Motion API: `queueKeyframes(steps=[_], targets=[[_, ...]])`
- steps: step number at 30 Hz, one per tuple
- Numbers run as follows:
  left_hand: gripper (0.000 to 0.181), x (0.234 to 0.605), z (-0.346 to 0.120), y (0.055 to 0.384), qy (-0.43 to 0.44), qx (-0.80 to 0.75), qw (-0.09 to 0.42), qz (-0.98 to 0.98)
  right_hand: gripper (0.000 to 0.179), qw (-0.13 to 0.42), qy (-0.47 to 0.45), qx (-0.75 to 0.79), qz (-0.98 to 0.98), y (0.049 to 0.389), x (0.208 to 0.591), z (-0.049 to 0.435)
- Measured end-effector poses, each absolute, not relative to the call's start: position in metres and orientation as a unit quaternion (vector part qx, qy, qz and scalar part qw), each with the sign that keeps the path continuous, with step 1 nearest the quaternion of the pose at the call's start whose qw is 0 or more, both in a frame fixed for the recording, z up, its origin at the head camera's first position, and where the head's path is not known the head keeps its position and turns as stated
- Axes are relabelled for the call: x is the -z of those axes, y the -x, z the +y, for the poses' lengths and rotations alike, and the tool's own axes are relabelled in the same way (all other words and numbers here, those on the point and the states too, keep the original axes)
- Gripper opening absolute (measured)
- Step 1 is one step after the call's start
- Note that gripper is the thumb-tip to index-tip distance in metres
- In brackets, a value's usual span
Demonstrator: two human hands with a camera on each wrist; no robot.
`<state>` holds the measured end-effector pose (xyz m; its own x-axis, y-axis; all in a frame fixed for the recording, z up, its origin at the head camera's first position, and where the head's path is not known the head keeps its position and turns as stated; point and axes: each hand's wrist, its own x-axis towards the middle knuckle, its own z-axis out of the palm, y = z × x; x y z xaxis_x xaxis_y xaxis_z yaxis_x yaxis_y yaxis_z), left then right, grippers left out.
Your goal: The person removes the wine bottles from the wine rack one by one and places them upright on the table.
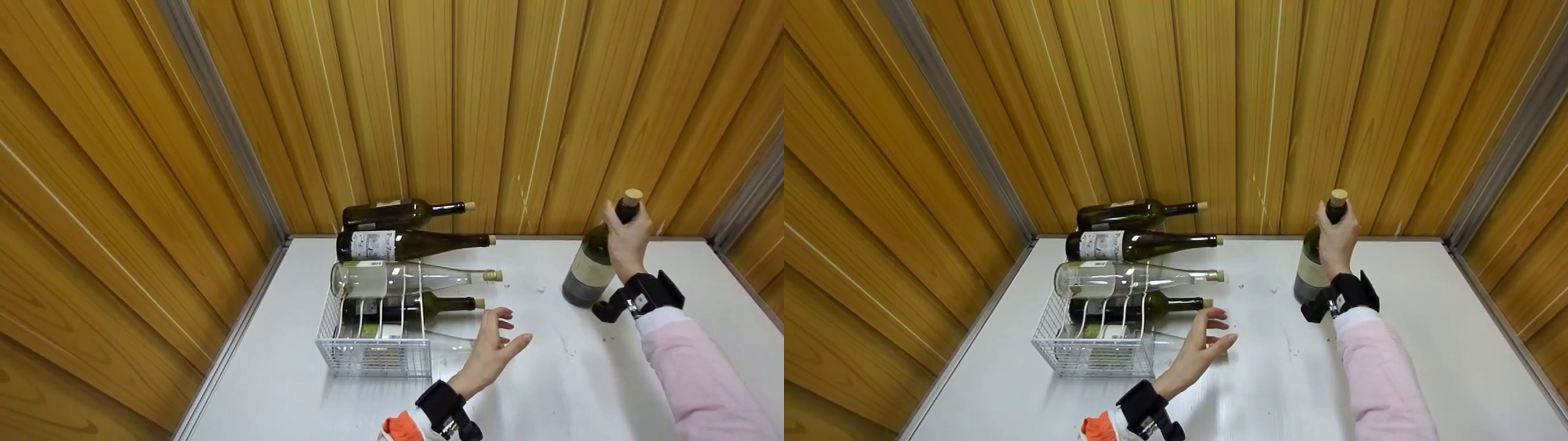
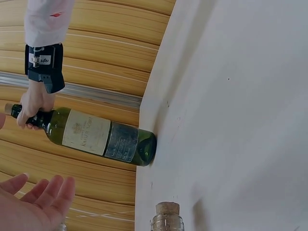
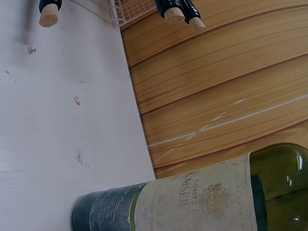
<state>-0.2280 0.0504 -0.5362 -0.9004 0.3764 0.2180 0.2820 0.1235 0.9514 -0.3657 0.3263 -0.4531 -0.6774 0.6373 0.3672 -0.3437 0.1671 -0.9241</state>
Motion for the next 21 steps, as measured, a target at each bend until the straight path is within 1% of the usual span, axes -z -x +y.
queueKeyframes(steps=[5, 11, 16, 21], targets=[[0.042, 0.537, 0.051, 0.228, -0.222, -0.626, 0.037, 0.747, 0.018, 0.393, 0.117, -0.633, -0.656, 0.369, 0.454, 0.330], [0.043, 0.538, 0.052, 0.227, -0.223, -0.626, 0.050, 0.746, 0.018, 0.374, 0.104, -0.637, -0.665, 0.377, 0.453, 0.333], [0.041, 0.539, 0.053, 0.226, -0.225, -0.629, 0.039, 0.743, 0.017, 0.365, 0.100, -0.627, -0.681, 0.384, 0.452, 0.337], [0.040, 0.538, 0.054, 0.226, -0.227, -0.628, 0.034, 0.743, 0.013, 0.340, 0.099, -0.612, -0.707, 0.388, 0.452, 0.341]])
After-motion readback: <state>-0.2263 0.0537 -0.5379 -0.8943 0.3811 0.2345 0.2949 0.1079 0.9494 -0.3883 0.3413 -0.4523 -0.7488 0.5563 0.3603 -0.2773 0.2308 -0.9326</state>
